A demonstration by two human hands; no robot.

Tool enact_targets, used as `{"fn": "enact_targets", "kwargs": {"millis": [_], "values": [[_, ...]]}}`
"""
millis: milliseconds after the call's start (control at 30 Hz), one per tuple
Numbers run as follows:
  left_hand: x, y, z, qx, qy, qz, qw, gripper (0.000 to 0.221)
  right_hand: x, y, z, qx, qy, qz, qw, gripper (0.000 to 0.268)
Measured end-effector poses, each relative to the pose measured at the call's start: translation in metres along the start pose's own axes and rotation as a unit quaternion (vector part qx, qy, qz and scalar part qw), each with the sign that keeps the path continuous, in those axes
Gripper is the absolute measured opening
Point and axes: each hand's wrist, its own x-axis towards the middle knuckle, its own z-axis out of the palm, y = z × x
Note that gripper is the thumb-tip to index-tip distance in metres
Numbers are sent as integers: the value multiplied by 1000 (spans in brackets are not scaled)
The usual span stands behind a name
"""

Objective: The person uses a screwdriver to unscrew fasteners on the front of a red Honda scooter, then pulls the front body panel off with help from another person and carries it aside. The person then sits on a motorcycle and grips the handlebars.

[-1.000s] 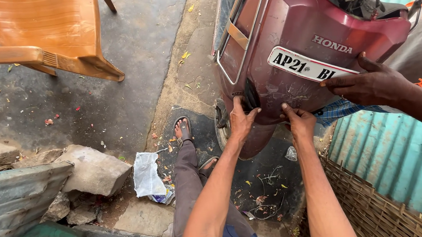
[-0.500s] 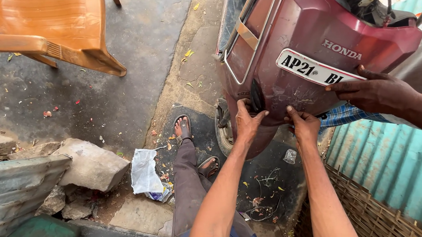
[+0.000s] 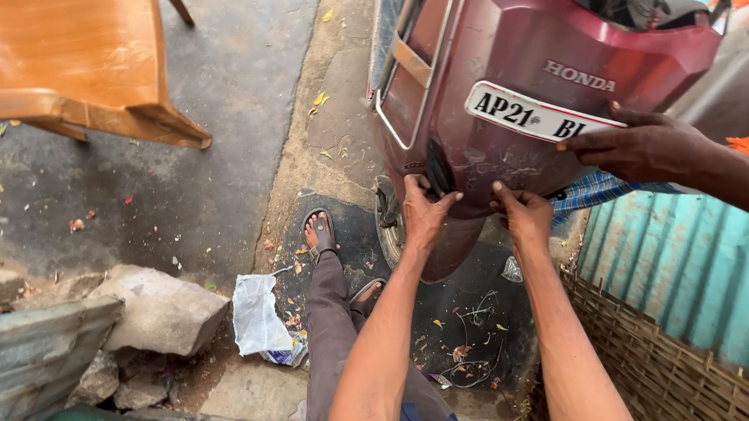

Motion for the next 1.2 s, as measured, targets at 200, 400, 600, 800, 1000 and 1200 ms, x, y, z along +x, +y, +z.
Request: {"fn": "enact_targets", "kwargs": {"millis": [200, 400, 600, 800, 1000, 1200], "values": [[-4, 10, -4, 15, -4, -38, 999, 67, 4, 6, 1, 10, 1, -7, 1000, 31], [-6, 6, 0, 15, 2, -8, 1000, 69, 2, 1, 2, -2, 4, -8, 1000, 33], [-10, 11, -3, -20, -12, -29, 999, 65, 1, 0, 2, 7, 2, -6, 1000, 33], [5, -25, -8, -121, -26, -45, 991, 45, 0, -2, 1, 9, -1, -17, 1000, 33], [15, -16, -30, -35, -11, -6, 999, 37, 0, 2, 2, -2, -1, -42, 999, 35], [22, 1, -33, -103, -60, -77, 990, 36, -1, 2, 3, 5, 1, -63, 998, 35]]}}
